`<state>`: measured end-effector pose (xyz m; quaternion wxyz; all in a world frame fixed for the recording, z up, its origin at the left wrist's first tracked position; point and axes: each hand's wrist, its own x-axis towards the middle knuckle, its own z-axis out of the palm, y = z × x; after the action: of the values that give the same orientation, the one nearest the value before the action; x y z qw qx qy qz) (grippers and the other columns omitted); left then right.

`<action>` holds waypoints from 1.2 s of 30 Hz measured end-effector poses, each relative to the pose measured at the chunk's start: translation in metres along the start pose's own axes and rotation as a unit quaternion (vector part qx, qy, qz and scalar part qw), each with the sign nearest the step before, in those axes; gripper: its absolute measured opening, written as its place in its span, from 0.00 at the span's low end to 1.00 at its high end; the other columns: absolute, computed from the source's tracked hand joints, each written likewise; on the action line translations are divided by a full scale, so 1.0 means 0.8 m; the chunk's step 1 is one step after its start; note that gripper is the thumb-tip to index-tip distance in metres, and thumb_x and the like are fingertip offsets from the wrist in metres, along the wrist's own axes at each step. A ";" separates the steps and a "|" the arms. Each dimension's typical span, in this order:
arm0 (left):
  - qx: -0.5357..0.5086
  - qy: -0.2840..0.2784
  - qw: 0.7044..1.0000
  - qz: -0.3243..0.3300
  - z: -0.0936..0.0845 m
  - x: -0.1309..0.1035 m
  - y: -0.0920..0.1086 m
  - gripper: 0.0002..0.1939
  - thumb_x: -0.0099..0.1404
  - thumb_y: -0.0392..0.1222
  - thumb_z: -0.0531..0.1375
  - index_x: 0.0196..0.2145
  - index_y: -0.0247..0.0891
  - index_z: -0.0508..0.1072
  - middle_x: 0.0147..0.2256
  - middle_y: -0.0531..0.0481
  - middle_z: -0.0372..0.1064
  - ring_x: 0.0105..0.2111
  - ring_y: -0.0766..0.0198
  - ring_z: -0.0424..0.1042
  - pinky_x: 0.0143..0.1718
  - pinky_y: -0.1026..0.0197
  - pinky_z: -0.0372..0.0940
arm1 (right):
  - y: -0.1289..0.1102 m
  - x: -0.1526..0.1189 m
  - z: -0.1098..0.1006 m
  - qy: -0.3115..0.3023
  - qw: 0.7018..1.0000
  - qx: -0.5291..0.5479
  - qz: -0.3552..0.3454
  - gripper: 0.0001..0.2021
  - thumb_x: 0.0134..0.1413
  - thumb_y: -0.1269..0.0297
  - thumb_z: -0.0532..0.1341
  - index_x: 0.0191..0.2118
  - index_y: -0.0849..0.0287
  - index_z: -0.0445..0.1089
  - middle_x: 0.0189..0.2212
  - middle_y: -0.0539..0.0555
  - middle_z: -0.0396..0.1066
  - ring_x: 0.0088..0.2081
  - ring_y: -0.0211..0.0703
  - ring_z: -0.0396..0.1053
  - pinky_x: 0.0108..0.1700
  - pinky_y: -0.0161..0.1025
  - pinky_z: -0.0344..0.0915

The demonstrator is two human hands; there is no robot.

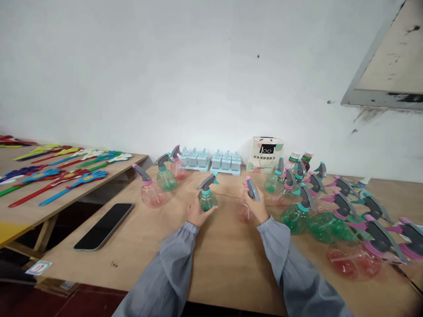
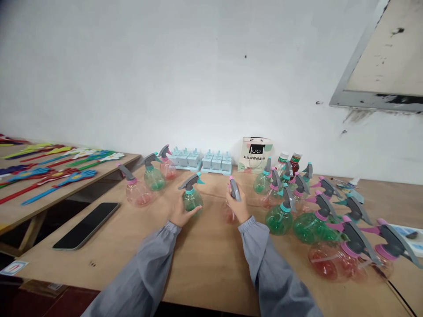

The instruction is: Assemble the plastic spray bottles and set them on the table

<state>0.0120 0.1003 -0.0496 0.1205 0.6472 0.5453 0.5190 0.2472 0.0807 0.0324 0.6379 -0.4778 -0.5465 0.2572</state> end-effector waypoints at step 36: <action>-0.028 -0.064 0.997 0.012 0.009 -0.006 -0.010 0.47 0.54 0.58 0.68 0.64 0.38 0.55 0.59 0.33 0.66 0.60 0.41 0.67 0.59 0.39 0.62 | 0.177 0.119 0.001 0.252 0.941 -0.226 -0.025 0.54 0.44 0.30 0.61 0.64 0.72 0.52 0.61 0.82 0.56 0.64 0.74 0.54 0.63 0.66 0.51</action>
<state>0.0138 0.1022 -0.0608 0.1673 0.6818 0.5139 0.4930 0.2996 0.2202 -0.0512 0.6359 -0.6447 -0.4240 -0.0181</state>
